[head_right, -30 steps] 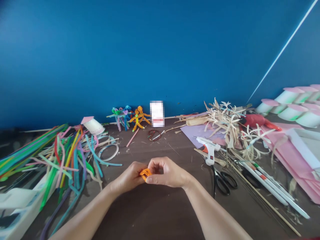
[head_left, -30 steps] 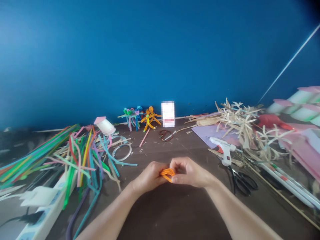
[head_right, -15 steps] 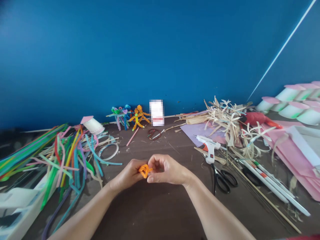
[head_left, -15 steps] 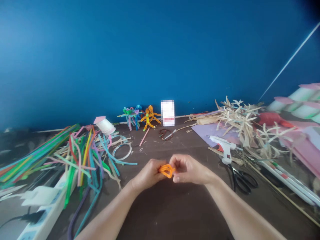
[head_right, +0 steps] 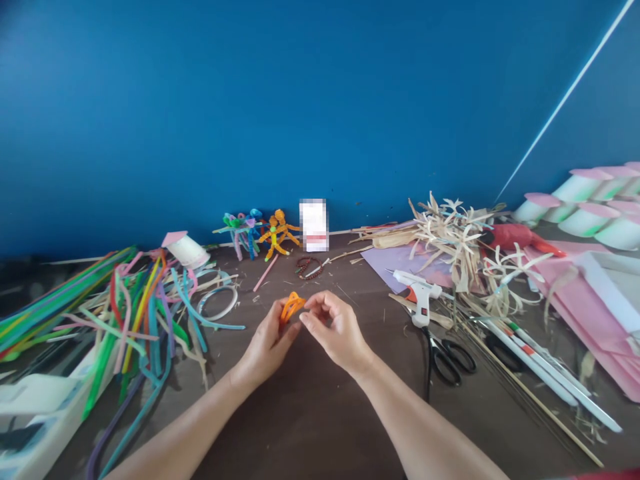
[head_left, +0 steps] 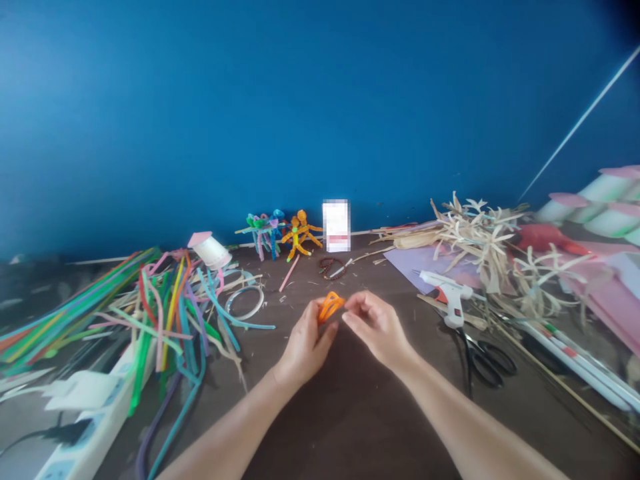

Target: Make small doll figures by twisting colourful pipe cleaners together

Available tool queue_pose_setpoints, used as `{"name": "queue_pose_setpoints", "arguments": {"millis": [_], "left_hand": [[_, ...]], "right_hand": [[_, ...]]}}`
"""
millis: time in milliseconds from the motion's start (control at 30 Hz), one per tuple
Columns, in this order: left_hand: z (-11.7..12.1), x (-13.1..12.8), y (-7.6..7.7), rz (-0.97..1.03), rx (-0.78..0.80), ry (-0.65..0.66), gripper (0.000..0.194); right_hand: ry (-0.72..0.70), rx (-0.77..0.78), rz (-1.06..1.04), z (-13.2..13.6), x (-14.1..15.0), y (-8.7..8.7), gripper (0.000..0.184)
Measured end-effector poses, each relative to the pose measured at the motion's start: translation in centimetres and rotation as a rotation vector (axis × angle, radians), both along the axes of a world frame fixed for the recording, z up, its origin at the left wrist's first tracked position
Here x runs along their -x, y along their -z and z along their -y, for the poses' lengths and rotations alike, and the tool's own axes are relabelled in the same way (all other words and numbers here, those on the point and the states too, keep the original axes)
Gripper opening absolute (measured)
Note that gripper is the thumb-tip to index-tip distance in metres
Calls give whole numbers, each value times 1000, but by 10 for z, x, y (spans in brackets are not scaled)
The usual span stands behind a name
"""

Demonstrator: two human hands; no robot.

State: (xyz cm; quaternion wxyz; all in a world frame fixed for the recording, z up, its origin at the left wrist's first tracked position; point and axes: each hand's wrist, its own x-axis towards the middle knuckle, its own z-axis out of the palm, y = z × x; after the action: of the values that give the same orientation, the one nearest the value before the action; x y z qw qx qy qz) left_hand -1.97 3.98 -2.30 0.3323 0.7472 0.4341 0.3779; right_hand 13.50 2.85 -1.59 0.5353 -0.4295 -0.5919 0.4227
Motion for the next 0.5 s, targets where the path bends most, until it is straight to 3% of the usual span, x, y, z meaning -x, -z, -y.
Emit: {"name": "queue_pose_setpoints", "arguments": {"millis": [267,500], "left_hand": [[-4,1,10,-255,-236,-47,17],[-6,2,13,-248,-228,-30,20]], "right_hand": [[-120,238,-194,-2,7,4,24],[-148,228,-204,0,9,2,22]]}}
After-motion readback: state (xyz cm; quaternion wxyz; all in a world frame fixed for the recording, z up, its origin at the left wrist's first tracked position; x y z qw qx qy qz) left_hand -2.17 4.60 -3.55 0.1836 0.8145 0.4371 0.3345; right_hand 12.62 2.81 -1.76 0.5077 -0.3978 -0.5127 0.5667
